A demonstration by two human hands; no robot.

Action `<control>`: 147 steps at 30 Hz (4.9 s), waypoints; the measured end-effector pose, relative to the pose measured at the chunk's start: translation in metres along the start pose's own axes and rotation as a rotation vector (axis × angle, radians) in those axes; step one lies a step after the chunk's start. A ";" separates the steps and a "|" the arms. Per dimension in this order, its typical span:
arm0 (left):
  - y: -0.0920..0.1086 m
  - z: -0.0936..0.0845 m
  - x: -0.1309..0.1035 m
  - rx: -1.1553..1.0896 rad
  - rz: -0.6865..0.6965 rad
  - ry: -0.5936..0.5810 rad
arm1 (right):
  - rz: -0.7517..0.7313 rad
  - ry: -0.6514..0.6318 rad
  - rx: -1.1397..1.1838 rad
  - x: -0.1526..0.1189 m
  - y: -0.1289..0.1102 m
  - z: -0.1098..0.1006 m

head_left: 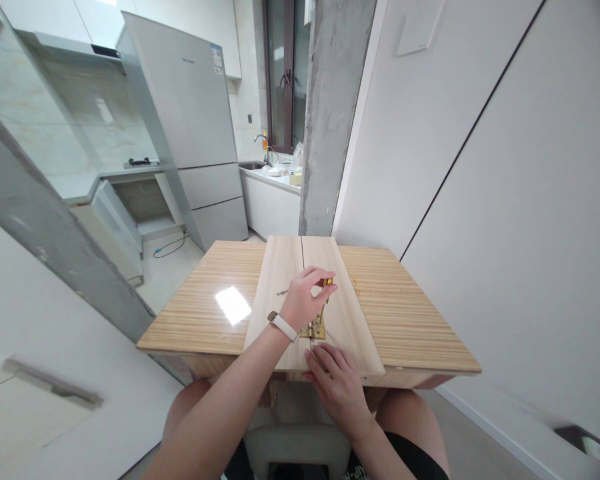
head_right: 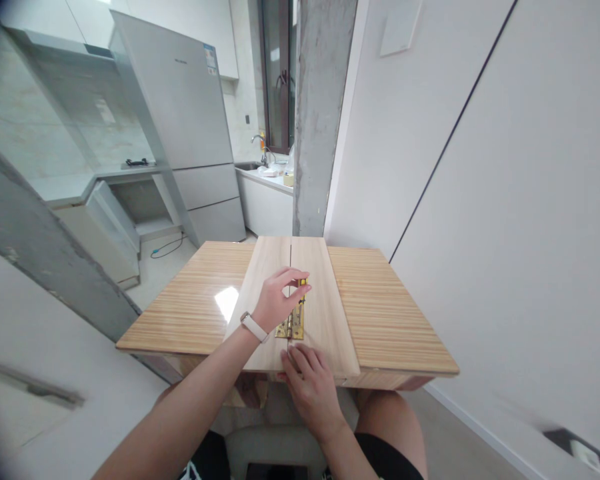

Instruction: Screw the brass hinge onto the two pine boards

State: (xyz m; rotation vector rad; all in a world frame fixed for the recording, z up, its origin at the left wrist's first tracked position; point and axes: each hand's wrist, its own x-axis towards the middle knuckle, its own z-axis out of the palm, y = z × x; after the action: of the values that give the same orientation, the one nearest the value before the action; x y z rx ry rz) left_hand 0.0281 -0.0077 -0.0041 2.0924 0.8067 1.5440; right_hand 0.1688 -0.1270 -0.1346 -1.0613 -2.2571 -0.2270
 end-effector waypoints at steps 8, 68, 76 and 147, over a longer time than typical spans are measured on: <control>-0.001 0.001 0.004 0.001 -0.003 -0.018 | 0.035 0.005 0.019 0.009 0.004 0.001; -0.004 0.006 0.023 0.029 -0.111 -0.016 | 0.190 -0.209 0.260 0.049 0.033 -0.025; -0.001 0.009 0.011 0.029 -0.101 0.009 | 0.176 -0.189 0.236 0.042 0.030 -0.023; 0.000 0.000 -0.027 -0.080 -0.225 -0.091 | -0.030 -0.449 0.006 0.174 0.061 -0.128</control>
State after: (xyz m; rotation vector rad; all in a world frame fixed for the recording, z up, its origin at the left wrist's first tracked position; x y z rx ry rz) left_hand 0.0221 -0.0255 -0.0230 1.9260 0.8981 1.3313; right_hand 0.1898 -0.0272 0.0653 -1.1650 -2.6679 0.0103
